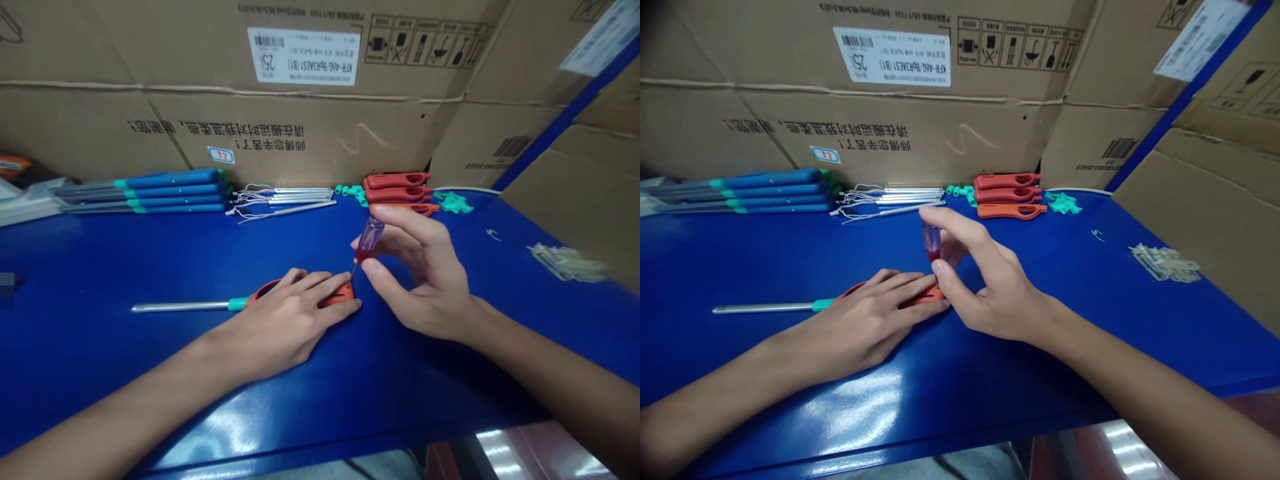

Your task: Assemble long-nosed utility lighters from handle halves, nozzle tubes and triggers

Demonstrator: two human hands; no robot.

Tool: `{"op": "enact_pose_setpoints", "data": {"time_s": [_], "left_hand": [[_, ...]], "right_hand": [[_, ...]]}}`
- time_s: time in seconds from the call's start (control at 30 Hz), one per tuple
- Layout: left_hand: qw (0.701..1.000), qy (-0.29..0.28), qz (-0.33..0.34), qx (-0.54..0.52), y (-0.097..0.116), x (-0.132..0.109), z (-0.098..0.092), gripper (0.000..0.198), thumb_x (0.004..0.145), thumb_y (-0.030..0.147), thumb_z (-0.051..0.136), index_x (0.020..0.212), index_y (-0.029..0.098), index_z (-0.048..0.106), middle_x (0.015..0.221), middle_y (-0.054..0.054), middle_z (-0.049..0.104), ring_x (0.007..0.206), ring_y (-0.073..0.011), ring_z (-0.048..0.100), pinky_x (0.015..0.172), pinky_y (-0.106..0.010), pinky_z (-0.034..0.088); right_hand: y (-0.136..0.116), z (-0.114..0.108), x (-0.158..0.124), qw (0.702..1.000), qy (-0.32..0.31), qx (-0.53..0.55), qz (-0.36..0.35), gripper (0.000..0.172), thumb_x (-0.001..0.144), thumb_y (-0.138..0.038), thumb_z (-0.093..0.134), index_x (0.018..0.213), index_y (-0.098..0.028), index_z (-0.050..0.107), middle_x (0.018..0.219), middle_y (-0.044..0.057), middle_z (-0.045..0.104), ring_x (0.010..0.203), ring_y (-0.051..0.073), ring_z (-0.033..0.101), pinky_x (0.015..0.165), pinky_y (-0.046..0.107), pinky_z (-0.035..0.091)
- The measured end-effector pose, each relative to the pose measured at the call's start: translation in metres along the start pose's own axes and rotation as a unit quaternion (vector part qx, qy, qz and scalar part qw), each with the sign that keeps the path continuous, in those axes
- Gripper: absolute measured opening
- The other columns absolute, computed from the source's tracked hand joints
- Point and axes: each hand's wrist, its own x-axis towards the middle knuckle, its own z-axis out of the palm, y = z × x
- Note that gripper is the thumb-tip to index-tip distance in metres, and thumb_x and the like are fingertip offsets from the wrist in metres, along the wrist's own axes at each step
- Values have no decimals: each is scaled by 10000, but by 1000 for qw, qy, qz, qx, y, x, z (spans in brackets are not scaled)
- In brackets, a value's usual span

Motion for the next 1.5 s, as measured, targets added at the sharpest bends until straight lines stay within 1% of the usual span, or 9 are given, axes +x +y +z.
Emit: {"op": "enact_pose_setpoints", "data": {"time_s": [0.17,0.4,0.63,0.83,1.0,1.1,1.23,1.33,1.5], "left_hand": [[1000,-1,-6,-1,0,-1,0,447,943,127,419,1375,226,477,1434,-180,464,1239,-323,504,908,-482,448],[1000,-3,-7,2,0,1,0,435,946,126,406,1363,218,490,1424,-173,479,1230,-315,512,913,-478,440],[1000,5,-3,2,0,0,0,432,951,137,407,1366,222,489,1424,-178,475,1212,-311,520,887,-461,448],[1000,9,-1,-5,-1,0,0,435,947,126,407,1363,213,497,1418,-184,481,1228,-321,514,903,-476,446],[1000,6,-3,2,0,1,-1,425,956,136,403,1363,215,496,1420,-176,484,1248,-318,501,929,-481,434],[1000,5,-1,1,0,1,-1,424,954,135,404,1361,214,497,1421,-175,483,1236,-318,509,908,-474,444],[1000,8,1,-2,0,1,0,429,949,132,409,1362,214,494,1412,-175,491,1223,-310,517,900,-461,448],[1000,11,0,0,0,1,0,427,952,138,405,1363,214,495,1406,-174,496,1229,-307,513,916,-462,440],[1000,12,-2,-1,0,1,0,432,948,132,404,1363,213,496,1414,-175,488,1230,-311,514,919,-464,439]], "right_hand": [[0,0,0,1000,9,1,16,588,883,-124,571,1395,-322,360,1306,65,572,1018,214,666,808,378,634],[6,2,1,999,28,-27,-21,639,853,-131,626,1388,-385,389,1297,7,584,905,186,672,725,359,639],[-2,-2,1,1000,-3,-7,-5,612,864,-87,569,1402,-317,389,1306,50,587,1047,221,655,819,384,620],[-1,-2,1,1000,-3,-4,-14,646,866,-71,561,1414,-364,383,1307,17,586,955,196,673,787,372,634],[2,-1,1,999,3,-33,-23,638,868,-100,592,1410,-378,402,1216,13,630,881,193,674,742,370,641],[1,-1,1,999,2,-27,-18,635,864,-97,592,1409,-365,408,1214,23,628,934,206,673,751,373,640],[-3,-3,2,1000,-9,-4,-18,638,862,-55,550,1425,-313,395,1203,38,637,1026,210,662,843,390,618],[-4,-4,2,1000,-5,-14,-23,613,864,-49,538,1408,-307,423,1213,30,643,1008,197,670,876,392,606],[-1,0,3,999,17,-24,-22,630,867,-81,563,1417,-343,401,1316,21,588,973,191,679,843,365,619]]}}
